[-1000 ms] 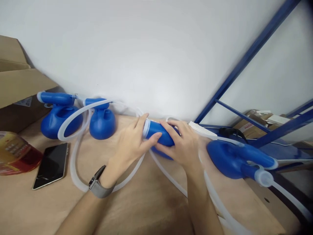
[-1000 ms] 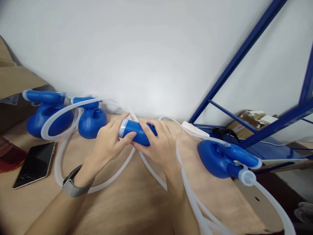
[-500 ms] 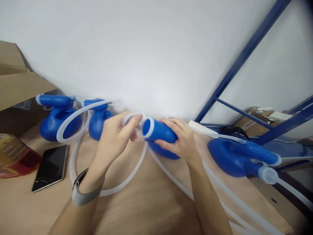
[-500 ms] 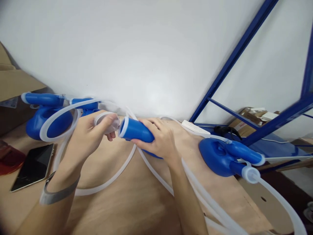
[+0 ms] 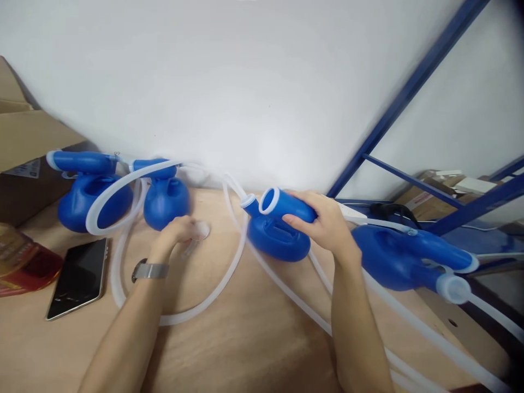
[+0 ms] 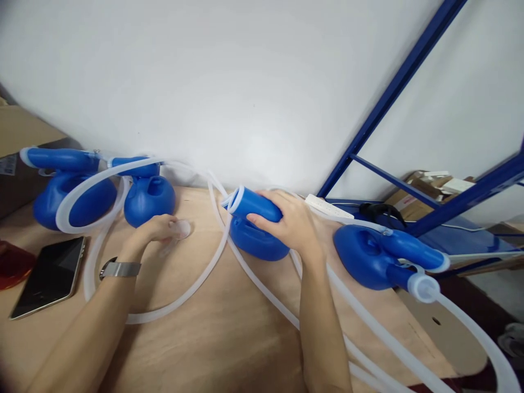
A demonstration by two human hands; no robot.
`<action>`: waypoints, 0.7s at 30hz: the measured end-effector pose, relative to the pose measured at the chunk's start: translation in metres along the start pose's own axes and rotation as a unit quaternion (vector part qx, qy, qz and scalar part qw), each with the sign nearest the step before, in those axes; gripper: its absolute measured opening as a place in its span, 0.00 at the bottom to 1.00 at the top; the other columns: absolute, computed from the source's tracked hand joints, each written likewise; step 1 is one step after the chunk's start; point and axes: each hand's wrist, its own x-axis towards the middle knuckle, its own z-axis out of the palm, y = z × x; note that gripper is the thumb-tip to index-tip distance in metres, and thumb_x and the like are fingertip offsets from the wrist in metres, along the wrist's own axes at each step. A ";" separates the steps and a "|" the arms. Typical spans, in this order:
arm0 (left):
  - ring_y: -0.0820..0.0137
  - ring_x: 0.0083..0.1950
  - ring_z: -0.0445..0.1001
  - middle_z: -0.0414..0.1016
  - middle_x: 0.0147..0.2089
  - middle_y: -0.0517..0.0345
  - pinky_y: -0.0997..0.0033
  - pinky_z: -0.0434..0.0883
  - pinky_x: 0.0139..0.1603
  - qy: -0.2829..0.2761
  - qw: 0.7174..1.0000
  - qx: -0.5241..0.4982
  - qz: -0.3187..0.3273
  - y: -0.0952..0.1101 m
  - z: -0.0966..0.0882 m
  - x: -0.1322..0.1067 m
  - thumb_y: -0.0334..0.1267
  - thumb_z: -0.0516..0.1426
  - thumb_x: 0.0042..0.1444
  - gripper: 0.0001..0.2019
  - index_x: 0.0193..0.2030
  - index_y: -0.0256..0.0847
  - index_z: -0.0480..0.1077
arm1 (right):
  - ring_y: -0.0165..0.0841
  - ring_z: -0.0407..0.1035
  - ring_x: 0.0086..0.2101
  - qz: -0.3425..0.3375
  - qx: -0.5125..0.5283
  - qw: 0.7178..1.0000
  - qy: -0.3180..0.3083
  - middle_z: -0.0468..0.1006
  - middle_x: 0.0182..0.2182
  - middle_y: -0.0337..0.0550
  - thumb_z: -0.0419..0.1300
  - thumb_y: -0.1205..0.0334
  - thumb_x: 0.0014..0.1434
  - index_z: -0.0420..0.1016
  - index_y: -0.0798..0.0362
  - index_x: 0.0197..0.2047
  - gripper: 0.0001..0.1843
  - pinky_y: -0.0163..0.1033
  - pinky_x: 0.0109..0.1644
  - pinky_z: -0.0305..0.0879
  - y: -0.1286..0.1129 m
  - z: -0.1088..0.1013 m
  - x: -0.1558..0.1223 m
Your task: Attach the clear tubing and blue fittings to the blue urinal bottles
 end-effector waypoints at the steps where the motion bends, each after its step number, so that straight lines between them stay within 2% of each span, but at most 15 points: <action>1: 0.43 0.43 0.83 0.82 0.36 0.43 0.53 0.78 0.41 0.023 1.000 0.013 0.006 0.004 0.000 -0.002 0.48 0.72 0.41 0.18 0.35 0.40 0.76 | 0.49 0.82 0.48 -0.002 0.000 1.000 -0.013 0.87 0.51 0.48 0.63 0.36 0.65 0.82 0.48 0.58 0.28 0.53 0.55 0.76 -0.002 0.004 0.002; 3: 0.43 0.56 0.80 0.83 0.49 0.41 0.52 0.78 0.51 0.070 0.995 0.016 0.066 0.021 -0.007 -0.015 0.50 0.69 0.49 0.20 0.45 0.40 0.79 | 0.49 0.82 0.49 -0.006 0.001 0.999 -0.036 0.87 0.52 0.47 0.64 0.38 0.66 0.82 0.47 0.59 0.27 0.53 0.57 0.75 -0.006 0.012 0.004; 5: 0.49 0.62 0.77 0.80 0.60 0.45 0.56 0.76 0.58 0.102 0.972 -0.020 0.209 0.050 -0.016 -0.038 0.54 0.63 0.59 0.22 0.54 0.43 0.79 | 0.50 0.81 0.51 -0.014 0.007 0.998 -0.055 0.87 0.53 0.46 0.64 0.40 0.66 0.82 0.45 0.60 0.27 0.54 0.59 0.75 -0.010 0.017 0.006; 6: 0.54 0.61 0.78 0.80 0.62 0.49 0.59 0.77 0.57 0.077 0.959 -0.058 0.268 0.066 -0.020 -0.052 0.56 0.60 0.64 0.22 0.57 0.46 0.79 | 0.50 0.81 0.52 -0.018 0.010 0.998 -0.061 0.86 0.54 0.46 0.65 0.41 0.65 0.81 0.45 0.61 0.27 0.55 0.60 0.74 -0.011 0.019 0.007; 8: 0.57 0.54 0.81 0.83 0.57 0.52 0.62 0.77 0.55 0.035 0.936 -0.091 0.338 0.097 -0.024 -0.081 0.57 0.60 0.65 0.20 0.54 0.47 0.81 | 0.50 0.80 0.53 -0.028 0.013 0.998 -0.061 0.86 0.54 0.47 0.66 0.41 0.65 0.81 0.46 0.61 0.27 0.55 0.62 0.74 -0.014 0.020 0.007; 9: 0.59 0.50 0.81 0.85 0.52 0.54 0.63 0.76 0.53 0.046 0.933 -0.086 0.346 0.110 -0.024 -0.093 0.55 0.61 0.65 0.18 0.51 0.47 0.81 | 0.50 0.81 0.53 -0.033 0.015 0.998 -0.056 0.86 0.54 0.47 0.66 0.41 0.65 0.81 0.47 0.61 0.28 0.55 0.62 0.74 -0.015 0.020 0.007; 11: 0.62 0.42 0.81 0.85 0.42 0.57 0.66 0.75 0.44 0.075 0.928 -0.085 0.354 0.127 -0.022 -0.109 0.52 0.60 0.66 0.14 0.43 0.46 0.81 | 0.49 0.81 0.53 -0.050 0.026 0.998 -0.040 0.86 0.55 0.49 0.66 0.40 0.64 0.81 0.48 0.60 0.28 0.54 0.61 0.74 -0.017 0.017 0.005; 13: 0.66 0.34 0.77 0.82 0.34 0.59 0.68 0.72 0.37 0.074 0.923 -0.081 0.369 0.133 -0.020 -0.115 0.49 0.60 0.66 0.13 0.35 0.45 0.78 | 0.48 0.81 0.52 -0.079 0.046 0.995 -0.042 0.86 0.54 0.48 0.67 0.38 0.63 0.82 0.48 0.59 0.29 0.53 0.60 0.75 -0.019 0.015 0.003; 15: 0.68 0.29 0.73 0.78 0.28 0.61 0.68 0.69 0.33 0.033 0.918 -0.069 0.388 0.131 -0.021 -0.117 0.48 0.60 0.64 0.14 0.29 0.45 0.74 | 0.47 0.82 0.50 -0.109 0.060 0.991 -0.057 0.87 0.52 0.46 0.68 0.36 0.60 0.83 0.46 0.57 0.30 0.51 0.59 0.76 -0.022 0.013 0.001; 17: 0.69 0.26 0.69 0.75 0.25 0.61 0.68 0.67 0.30 -0.015 0.916 -0.057 0.396 0.127 -0.027 -0.120 0.47 0.61 0.62 0.14 0.27 0.46 0.71 | 0.45 0.83 0.47 -0.129 0.073 0.987 -0.070 0.88 0.49 0.44 0.69 0.35 0.58 0.84 0.45 0.56 0.30 0.49 0.55 0.77 -0.024 0.012 -0.001; 21: 0.69 0.25 0.69 0.72 0.23 0.61 0.68 0.68 0.30 -0.051 0.906 -0.121 0.403 0.119 -0.045 -0.127 0.46 0.61 0.61 0.15 0.24 0.46 0.70 | 0.45 0.83 0.45 -0.127 0.068 0.986 -0.080 0.88 0.47 0.44 0.71 0.37 0.55 0.85 0.44 0.54 0.29 0.48 0.54 0.77 -0.017 0.005 -0.004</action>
